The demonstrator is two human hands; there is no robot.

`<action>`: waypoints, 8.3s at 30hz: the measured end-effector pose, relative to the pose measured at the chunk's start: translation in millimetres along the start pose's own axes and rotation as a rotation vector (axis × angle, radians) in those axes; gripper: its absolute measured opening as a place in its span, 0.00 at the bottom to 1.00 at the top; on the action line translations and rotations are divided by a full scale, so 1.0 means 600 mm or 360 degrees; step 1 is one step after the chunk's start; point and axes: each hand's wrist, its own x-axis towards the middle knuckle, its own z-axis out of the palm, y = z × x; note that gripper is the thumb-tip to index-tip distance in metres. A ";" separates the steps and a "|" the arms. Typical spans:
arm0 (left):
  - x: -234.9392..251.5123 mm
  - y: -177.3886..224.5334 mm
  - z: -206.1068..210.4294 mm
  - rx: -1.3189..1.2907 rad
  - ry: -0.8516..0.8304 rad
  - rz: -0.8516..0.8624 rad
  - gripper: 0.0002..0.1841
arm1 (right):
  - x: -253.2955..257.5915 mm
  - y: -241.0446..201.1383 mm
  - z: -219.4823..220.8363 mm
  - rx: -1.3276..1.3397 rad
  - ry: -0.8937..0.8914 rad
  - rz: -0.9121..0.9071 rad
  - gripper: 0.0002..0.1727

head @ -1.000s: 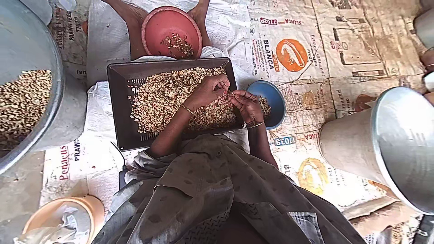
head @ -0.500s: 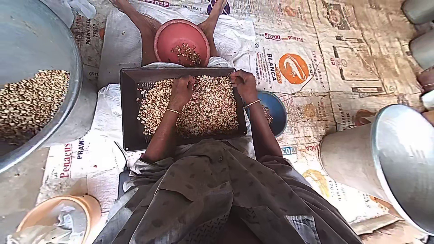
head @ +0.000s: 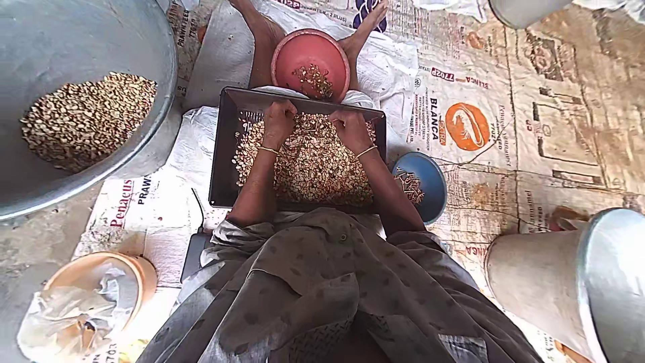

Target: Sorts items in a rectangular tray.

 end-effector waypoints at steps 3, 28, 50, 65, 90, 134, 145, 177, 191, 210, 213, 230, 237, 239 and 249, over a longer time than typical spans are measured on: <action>-0.001 0.000 0.017 -0.0103 -0.0132 0.0211 0.13 | 0.008 -0.021 0.018 -0.0221 -0.0275 0.0005 0.18; 0.013 -0.014 -0.011 -0.0134 -0.0010 0.0141 0.12 | 0.043 -0.060 0.063 -0.0258 -0.0113 0.0176 0.13; 0.024 -0.051 -0.049 -0.2339 0.0210 -0.0517 0.14 | 0.069 -0.085 0.087 0.1258 -0.0133 0.0113 0.08; 0.033 -0.069 -0.032 -0.0043 -0.0098 -0.0089 0.13 | 0.077 -0.097 0.112 0.0510 -0.0034 0.0132 0.13; 0.022 -0.045 -0.051 -0.1506 -0.0120 -0.0330 0.15 | 0.062 -0.112 0.123 -0.0280 -0.0128 0.0007 0.18; 0.015 -0.052 -0.074 -0.1943 -0.0203 -0.0105 0.13 | 0.048 -0.050 0.067 0.2243 -0.0245 -0.0134 0.24; 0.023 -0.065 -0.074 -0.2056 0.0138 -0.0424 0.17 | -0.040 -0.184 0.099 -0.0354 -0.0531 -0.0064 0.21; 0.018 -0.050 -0.067 -0.1517 0.0009 -0.0448 0.14 | 0.012 -0.068 0.059 0.2271 -0.0165 0.0030 0.09; 0.031 -0.050 0.002 -0.0418 -0.0287 0.0085 0.09 | 0.018 -0.024 0.052 0.3099 -0.0238 -0.0194 0.07; 0.018 -0.038 -0.012 -0.0860 -0.0294 0.0276 0.07 | 0.026 -0.002 0.023 0.1480 0.0277 0.0288 0.24; 0.016 -0.037 -0.023 -0.1856 -0.0346 0.0254 0.11 | 0.033 0.012 0.034 0.0290 0.0089 0.0281 0.17; 0.011 -0.006 0.040 -0.0337 -0.0242 0.0318 0.10 | 0.021 0.002 0.030 0.1693 0.0294 0.0135 0.05; 0.002 0.014 0.066 0.0163 -0.0327 0.0354 0.12 | 0.018 0.026 0.006 0.2624 0.0207 -0.0177 0.16; 0.001 0.019 0.066 0.0190 -0.0322 0.0319 0.14 | 0.019 0.008 0.003 0.2247 0.0348 0.0231 0.22; -0.008 0.039 0.080 0.0309 -0.0194 0.0135 0.15 | 0.032 0.026 0.029 0.0759 0.0241 0.0278 0.16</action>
